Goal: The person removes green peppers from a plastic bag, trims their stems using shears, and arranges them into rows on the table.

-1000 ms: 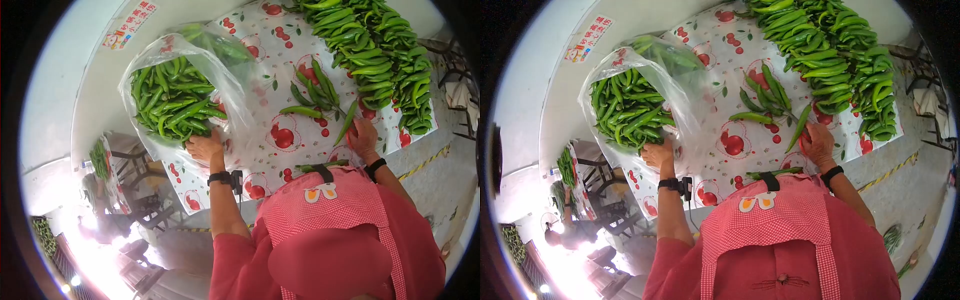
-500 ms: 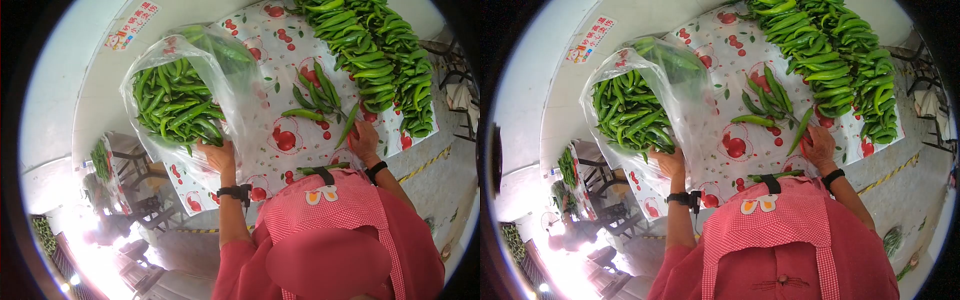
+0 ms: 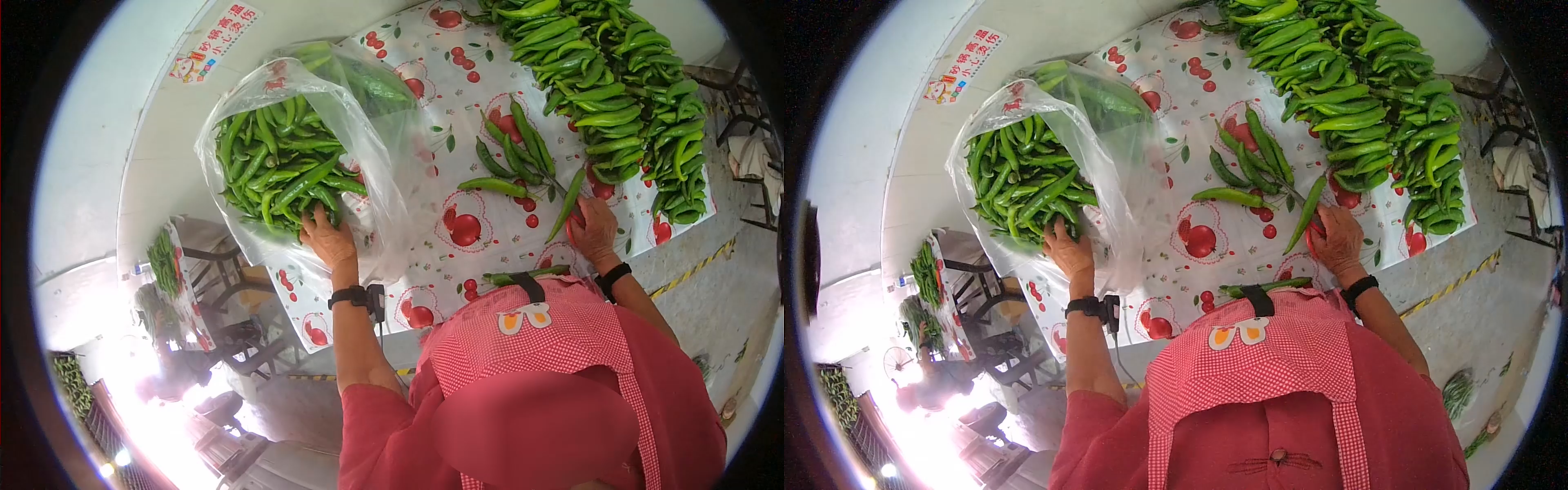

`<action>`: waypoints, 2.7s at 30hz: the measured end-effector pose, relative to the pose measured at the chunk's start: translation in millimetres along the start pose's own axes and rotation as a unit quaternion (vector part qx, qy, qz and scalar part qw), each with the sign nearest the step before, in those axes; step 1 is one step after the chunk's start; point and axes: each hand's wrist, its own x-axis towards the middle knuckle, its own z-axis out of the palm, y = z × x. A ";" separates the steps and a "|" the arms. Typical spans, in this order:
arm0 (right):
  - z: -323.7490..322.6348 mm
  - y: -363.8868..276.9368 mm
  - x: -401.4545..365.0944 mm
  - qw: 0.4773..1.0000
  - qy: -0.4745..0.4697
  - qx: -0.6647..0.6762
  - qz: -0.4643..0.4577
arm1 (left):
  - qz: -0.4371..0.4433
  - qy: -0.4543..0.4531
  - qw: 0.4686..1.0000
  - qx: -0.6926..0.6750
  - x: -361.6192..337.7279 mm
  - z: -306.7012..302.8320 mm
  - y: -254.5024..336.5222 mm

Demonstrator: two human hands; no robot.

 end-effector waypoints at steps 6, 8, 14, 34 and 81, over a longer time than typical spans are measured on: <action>-1.4 -0.2 -1.1 1.000 -0.006 0.000 -0.003 | -0.002 -0.007 0.990 -0.140 -14.9 -5.8 -16.1; -2.2 -0.8 -0.8 1.000 -0.015 -0.008 0.000 | -0.025 -0.037 0.991 -0.128 -17.8 -13.3 -7.6; 0.4 1.2 -1.4 1.000 -0.008 -0.002 0.002 | 0.045 0.000 0.998 -0.036 -8.4 3.2 2.8; 4.0 2.3 -2.3 1.000 0.019 -0.007 -0.002 | 0.139 -0.060 0.985 -0.077 -66.4 -14.4 26.6; 1.5 2.5 -8.2 1.000 0.025 0.018 -0.004 | 0.157 0.072 0.916 -0.361 -61.9 -72.5 117.2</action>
